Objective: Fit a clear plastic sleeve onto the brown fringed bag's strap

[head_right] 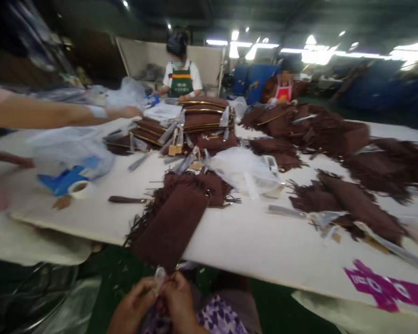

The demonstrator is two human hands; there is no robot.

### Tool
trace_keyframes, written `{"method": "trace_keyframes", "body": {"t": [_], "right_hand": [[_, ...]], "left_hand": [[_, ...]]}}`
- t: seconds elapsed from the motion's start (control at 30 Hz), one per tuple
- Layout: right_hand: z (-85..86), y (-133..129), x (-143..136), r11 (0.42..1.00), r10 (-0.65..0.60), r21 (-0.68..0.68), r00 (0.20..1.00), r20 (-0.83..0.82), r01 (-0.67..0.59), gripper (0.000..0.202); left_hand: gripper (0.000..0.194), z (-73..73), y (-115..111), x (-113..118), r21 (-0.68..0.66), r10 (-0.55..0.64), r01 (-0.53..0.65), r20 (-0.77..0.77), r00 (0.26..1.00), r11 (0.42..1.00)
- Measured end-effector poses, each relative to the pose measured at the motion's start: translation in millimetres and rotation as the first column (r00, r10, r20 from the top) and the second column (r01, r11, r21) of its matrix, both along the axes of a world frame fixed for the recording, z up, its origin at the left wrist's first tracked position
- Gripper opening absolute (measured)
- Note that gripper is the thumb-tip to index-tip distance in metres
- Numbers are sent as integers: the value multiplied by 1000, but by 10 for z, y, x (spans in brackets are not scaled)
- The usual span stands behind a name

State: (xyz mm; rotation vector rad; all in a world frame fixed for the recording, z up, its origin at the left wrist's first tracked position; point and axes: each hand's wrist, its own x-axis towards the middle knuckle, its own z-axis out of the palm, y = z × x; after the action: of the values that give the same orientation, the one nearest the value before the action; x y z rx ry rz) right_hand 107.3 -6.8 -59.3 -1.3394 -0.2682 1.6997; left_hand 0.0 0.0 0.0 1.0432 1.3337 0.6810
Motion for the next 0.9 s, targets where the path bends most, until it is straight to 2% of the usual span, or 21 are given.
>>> {"method": "trace_keyframes", "body": {"t": [0.1, 0.23, 0.3, 0.4, 0.5, 0.6, 0.7, 0.8, 0.9], "right_hand": [[25, -32, -6, 997, 64, -44, 996, -65, -67, 38], [162, -45, 129, 987, 139, -52, 974, -179, -151, 40], [206, -43, 215, 986, 162, -30, 981, -104, -166, 43], [245, -25, 419, 971, 237, -9, 963, 127, -238, 43], [291, 46, 718, 948, 277, 24, 859, 431, -317, 40], [327, 209, 1005, 941, 228, 35, 705, 671, -337, 41], [315, 428, 1155, 941, 150, 73, 600, 786, -331, 47], [271, 608, 1154, 925, 98, 115, 519, 849, -363, 45], [236, 708, 1097, 910, 95, 91, 416, 904, -406, 38]], "left_hand": [[41, -113, 30, -113, -91, -27, 39, 130, 991, 995], [32, -171, 129, -236, -79, -7, 9, 34, 999, 997], [30, -206, 139, -279, -95, 29, -28, 9, 1000, 995], [32, -315, 116, -298, -109, 58, -59, -18, 998, 992], [37, -424, 106, -299, -174, 103, -105, -21, 994, 979], [40, -433, 128, -347, -336, 123, -65, 155, 980, 940], [49, -364, 144, -470, -361, 98, 32, 334, 937, 932], [66, -306, 113, -643, -422, 110, 41, 329, 938, 906], [66, -295, 34, -784, -433, 61, 84, 312, 948, 897]]}}
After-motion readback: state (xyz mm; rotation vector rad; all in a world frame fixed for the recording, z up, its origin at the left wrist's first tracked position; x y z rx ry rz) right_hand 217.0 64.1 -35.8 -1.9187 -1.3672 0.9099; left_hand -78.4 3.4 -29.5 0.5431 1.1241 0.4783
